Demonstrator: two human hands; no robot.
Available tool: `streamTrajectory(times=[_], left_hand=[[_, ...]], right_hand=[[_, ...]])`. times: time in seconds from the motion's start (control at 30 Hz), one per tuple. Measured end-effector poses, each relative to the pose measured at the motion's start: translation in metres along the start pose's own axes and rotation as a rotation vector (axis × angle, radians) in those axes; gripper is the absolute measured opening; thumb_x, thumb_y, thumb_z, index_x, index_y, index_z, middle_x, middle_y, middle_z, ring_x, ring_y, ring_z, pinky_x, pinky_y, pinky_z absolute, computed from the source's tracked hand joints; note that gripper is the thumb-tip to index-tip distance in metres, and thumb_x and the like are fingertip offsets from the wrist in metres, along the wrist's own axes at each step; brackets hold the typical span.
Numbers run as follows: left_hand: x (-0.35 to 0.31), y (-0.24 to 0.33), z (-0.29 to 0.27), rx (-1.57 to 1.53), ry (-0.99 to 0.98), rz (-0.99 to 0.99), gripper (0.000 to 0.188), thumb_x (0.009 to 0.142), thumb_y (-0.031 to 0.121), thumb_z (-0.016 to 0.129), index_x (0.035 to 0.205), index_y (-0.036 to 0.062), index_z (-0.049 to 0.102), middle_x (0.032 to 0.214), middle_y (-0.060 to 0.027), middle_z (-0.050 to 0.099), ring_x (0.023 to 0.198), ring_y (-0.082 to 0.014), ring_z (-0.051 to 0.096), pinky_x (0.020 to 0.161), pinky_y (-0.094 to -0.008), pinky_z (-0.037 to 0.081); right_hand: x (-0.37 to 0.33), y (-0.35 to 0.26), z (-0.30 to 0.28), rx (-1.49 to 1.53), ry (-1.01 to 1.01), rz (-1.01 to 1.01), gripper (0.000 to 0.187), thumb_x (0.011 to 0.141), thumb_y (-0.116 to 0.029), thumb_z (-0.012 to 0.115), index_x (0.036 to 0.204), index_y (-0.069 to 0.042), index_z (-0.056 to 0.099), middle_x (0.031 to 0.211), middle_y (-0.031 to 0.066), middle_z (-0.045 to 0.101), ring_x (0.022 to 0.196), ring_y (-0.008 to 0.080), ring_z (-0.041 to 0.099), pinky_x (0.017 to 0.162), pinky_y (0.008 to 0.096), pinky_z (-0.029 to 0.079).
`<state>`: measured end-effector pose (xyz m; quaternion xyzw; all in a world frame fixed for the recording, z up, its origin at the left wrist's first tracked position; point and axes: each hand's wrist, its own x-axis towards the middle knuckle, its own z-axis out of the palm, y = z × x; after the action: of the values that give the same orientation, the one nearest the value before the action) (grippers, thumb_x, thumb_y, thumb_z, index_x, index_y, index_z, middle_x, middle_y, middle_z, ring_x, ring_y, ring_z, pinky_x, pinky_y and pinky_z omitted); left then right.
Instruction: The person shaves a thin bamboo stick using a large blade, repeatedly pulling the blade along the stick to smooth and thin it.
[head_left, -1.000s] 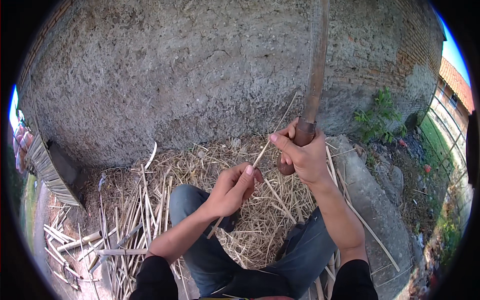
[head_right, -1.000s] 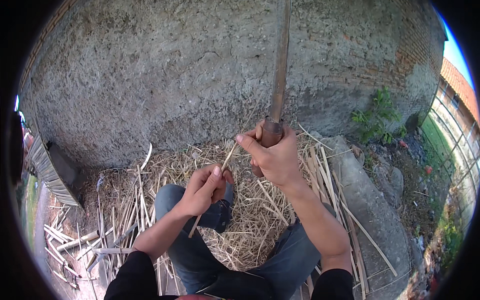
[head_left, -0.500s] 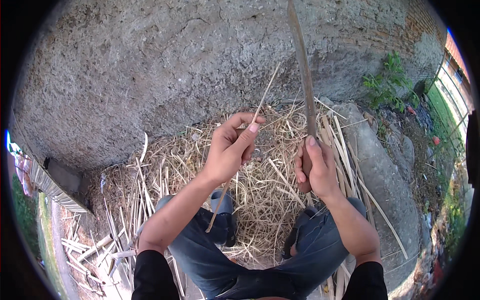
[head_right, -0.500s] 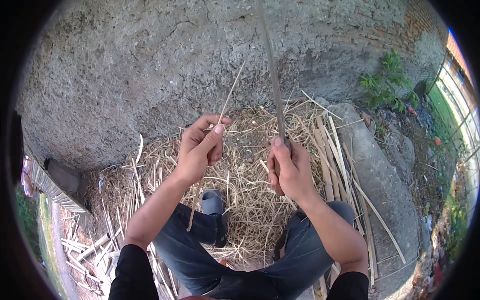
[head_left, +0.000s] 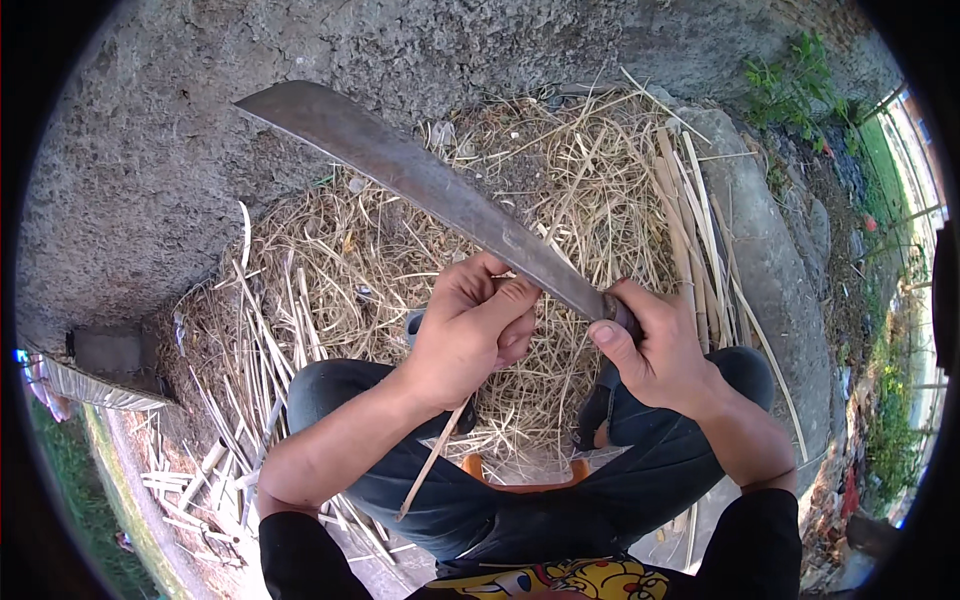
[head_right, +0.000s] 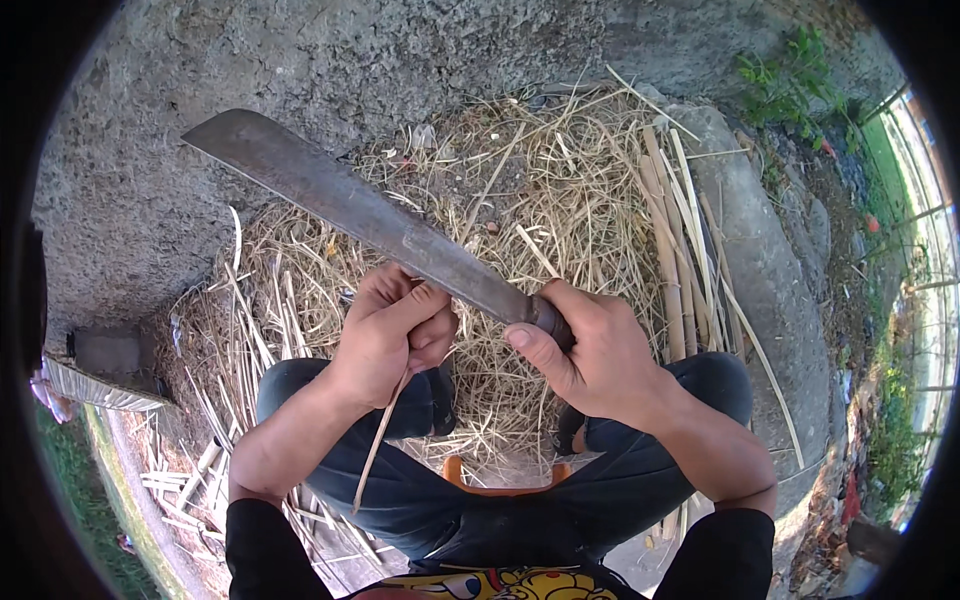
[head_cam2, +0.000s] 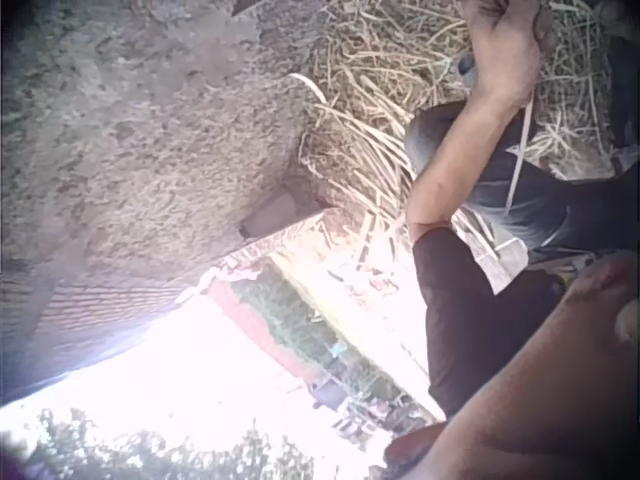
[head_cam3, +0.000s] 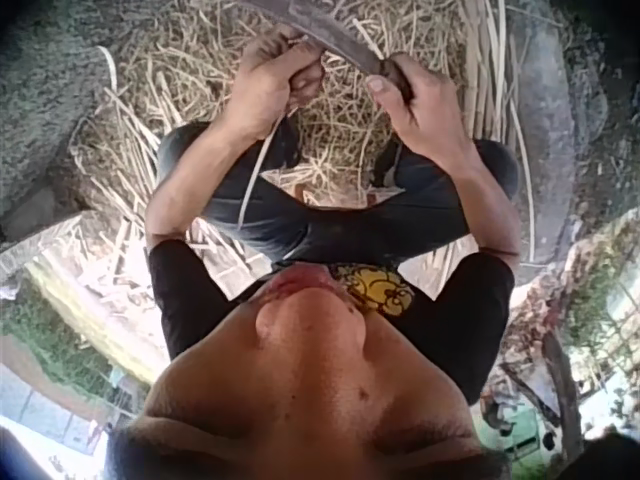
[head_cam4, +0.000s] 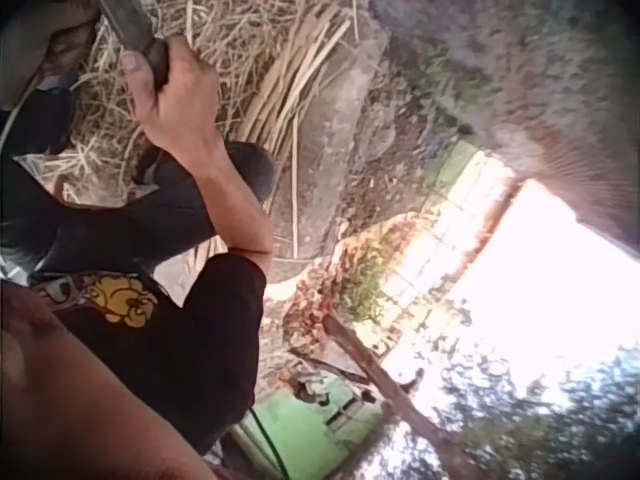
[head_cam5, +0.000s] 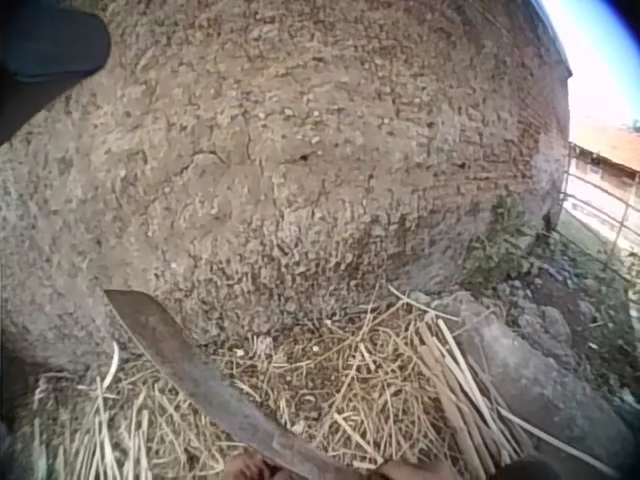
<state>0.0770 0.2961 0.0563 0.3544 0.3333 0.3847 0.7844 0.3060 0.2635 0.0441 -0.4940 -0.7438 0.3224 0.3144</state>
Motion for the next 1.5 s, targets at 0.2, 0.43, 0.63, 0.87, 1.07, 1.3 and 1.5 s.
streamTrajectory(times=[0.2, 0.43, 0.63, 0.87, 1.07, 1.3, 1.5], left_hand=[[-0.014, 0.001, -0.008, 0.048, -0.041, 0.021, 0.018, 0.106, 0.010, 0.054, 0.098, -0.0014, 0.066, 0.059, 0.0020, 0.045, 0.048, -0.0043, 0.037, 0.044, -0.0233, 0.027], [-0.015, -0.005, -0.007, 0.087, 0.033, 0.018, 0.026, 0.107, 0.015, 0.057, 0.089, -0.0010, 0.067, 0.053, 0.0019, 0.044, 0.043, -0.0051, 0.035, 0.041, -0.0245, 0.025], [-0.066, -0.011, 0.003, 0.214, -0.209, -0.035, 0.029, 0.109, 0.017, 0.054, 0.120, -0.0060, 0.067, 0.053, 0.0055, 0.040, 0.043, -0.0026, 0.031, 0.042, -0.0233, 0.024], [-0.044, 0.001, -0.028, 0.229, 0.134, 0.168, 0.032, 0.111, 0.022, 0.046, 0.117, -0.0057, 0.060, 0.055, 0.0049, 0.032, 0.040, -0.0040, 0.026, 0.040, -0.0236, 0.020], [-0.042, 0.003, -0.015, 0.188, 0.139, 0.162, 0.031, 0.112, 0.024, 0.045, 0.113, -0.0025, 0.061, 0.055, 0.0046, 0.032, 0.039, -0.0045, 0.026, 0.039, -0.0239, 0.021], [-0.040, -0.012, -0.015, 0.164, 0.042, 0.143, 0.029, 0.111, 0.024, 0.049, 0.108, 0.0005, 0.065, 0.057, 0.0044, 0.038, 0.044, -0.0033, 0.030, 0.041, -0.0233, 0.022], [-0.040, -0.013, -0.016, 0.196, 0.039, 0.104, 0.030, 0.111, 0.024, 0.049, 0.105, -0.0011, 0.065, 0.055, 0.0039, 0.040, 0.043, -0.0036, 0.032, 0.040, -0.0234, 0.024]], right_hand=[[0.000, 0.003, 0.004, -0.104, 0.017, -0.070, 0.052, 0.095, -0.054, 0.068, 0.087, -0.003, 0.059, 0.057, 0.0104, 0.055, 0.048, 0.0314, 0.061, 0.047, 0.0402, 0.046], [0.010, 0.020, -0.003, -0.388, 0.108, -0.159, 0.058, 0.089, -0.061, 0.071, 0.088, -0.004, 0.061, 0.059, 0.0103, 0.058, 0.048, 0.0300, 0.062, 0.044, 0.0414, 0.047], [0.039, 0.081, -0.102, -0.436, 0.712, 0.414, 0.067, 0.099, -0.066, 0.054, 0.080, -0.001, 0.059, 0.058, 0.0091, 0.055, 0.043, 0.0190, 0.052, 0.044, 0.0328, 0.043], [-0.005, 0.028, -0.052, 0.449, 0.604, 0.503, 0.062, 0.103, -0.060, 0.049, 0.078, -0.004, 0.056, 0.061, -0.0020, 0.051, 0.049, 0.0083, 0.050, 0.044, 0.0247, 0.036], [-0.021, 0.015, -0.006, 0.087, 0.207, 0.023, 0.053, 0.099, -0.050, 0.062, 0.082, 0.000, 0.060, 0.053, 0.0057, 0.048, 0.042, 0.0173, 0.052, 0.044, 0.0332, 0.039], [-0.019, 0.005, 0.022, -0.014, 0.028, -0.072, 0.049, 0.096, -0.048, 0.068, 0.082, -0.002, 0.061, 0.051, 0.0093, 0.050, 0.047, 0.0317, 0.061, 0.046, 0.0398, 0.046], [-0.019, 0.008, 0.024, 0.046, -0.009, -0.047, 0.050, 0.095, -0.050, 0.069, 0.082, -0.002, 0.061, 0.052, 0.0101, 0.052, 0.047, 0.0319, 0.062, 0.046, 0.0397, 0.046]])
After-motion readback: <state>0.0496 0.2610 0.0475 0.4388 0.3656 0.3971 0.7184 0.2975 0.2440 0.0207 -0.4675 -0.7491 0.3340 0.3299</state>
